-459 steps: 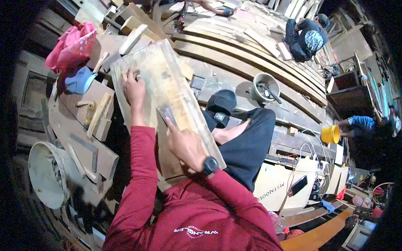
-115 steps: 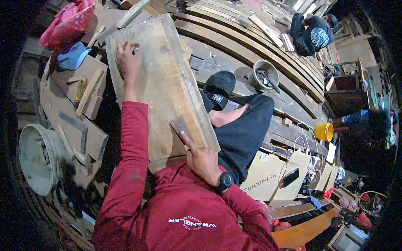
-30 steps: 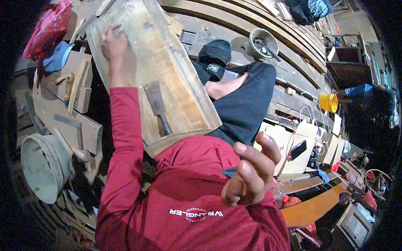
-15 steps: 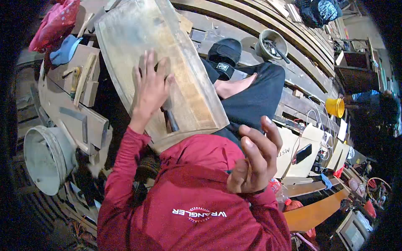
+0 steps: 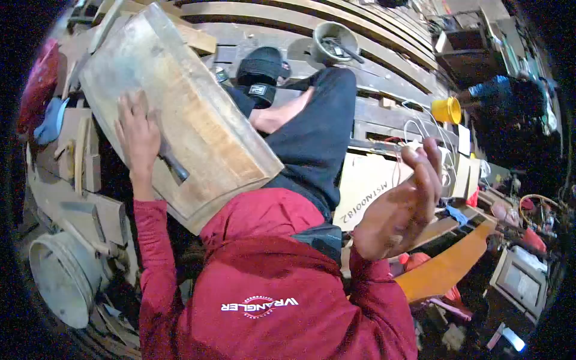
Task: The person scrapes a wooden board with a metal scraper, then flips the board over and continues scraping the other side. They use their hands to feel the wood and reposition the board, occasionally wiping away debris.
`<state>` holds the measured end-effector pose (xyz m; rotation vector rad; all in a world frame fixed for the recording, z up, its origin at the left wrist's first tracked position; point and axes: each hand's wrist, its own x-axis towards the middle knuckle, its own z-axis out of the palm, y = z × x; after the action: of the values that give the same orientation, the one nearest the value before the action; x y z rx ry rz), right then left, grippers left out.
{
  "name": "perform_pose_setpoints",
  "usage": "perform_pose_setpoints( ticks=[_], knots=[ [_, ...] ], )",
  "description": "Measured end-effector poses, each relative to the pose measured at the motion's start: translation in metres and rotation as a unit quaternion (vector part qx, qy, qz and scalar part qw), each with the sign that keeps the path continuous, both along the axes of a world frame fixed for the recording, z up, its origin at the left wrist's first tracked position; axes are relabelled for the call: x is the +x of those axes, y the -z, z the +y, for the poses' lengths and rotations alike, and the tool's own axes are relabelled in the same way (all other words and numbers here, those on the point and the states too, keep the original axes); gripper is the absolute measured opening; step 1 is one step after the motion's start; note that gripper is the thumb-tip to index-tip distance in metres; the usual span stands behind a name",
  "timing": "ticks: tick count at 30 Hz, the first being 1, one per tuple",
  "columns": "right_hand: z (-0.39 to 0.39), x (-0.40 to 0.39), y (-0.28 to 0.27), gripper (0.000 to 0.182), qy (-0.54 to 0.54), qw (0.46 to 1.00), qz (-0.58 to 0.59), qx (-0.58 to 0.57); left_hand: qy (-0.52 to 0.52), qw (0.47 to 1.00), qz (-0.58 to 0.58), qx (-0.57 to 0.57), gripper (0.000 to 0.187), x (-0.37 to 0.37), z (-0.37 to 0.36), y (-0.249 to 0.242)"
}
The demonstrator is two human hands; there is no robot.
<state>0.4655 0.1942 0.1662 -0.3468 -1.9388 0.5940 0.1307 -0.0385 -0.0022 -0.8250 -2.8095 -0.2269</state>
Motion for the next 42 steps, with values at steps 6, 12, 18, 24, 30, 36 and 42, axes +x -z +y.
perform_pose_setpoints(
  ticks=[6,12,18,24,30,36,42],
  knots=[
    [0.037,0.051,-0.036,0.065,0.03,0.996,0.052,0.073,0.003,0.999,0.003,0.047,0.046,-0.006,0.0,0.01],
    [0.047,0.07,-0.047,0.073,0.088,0.988,0.049,0.113,0.016,0.997,0.018,0.071,0.044,-0.007,-0.001,0.013],
    [0.049,0.068,-0.043,0.077,0.077,0.989,0.086,0.089,0.024,0.996,0.035,0.083,0.044,-0.006,-0.001,0.008],
    [0.05,0.059,-0.047,0.077,0.076,0.989,0.058,0.115,0.007,0.997,0.019,0.08,0.044,-0.006,0.0,0.009],
    [0.053,0.074,-0.047,0.085,0.077,0.989,0.064,0.106,-0.002,0.998,0.026,0.056,0.044,-0.003,0.001,0.005],
    [0.039,0.053,-0.047,0.08,0.066,0.981,0.148,0.105,-0.001,0.996,0.012,0.087,0.043,-0.002,0.002,0.004],
    [0.022,0.026,-0.038,0.066,-0.181,0.91,0.367,-0.067,-0.01,0.998,-0.007,0.06,0.045,0.003,0.005,-0.007]
  ],
)
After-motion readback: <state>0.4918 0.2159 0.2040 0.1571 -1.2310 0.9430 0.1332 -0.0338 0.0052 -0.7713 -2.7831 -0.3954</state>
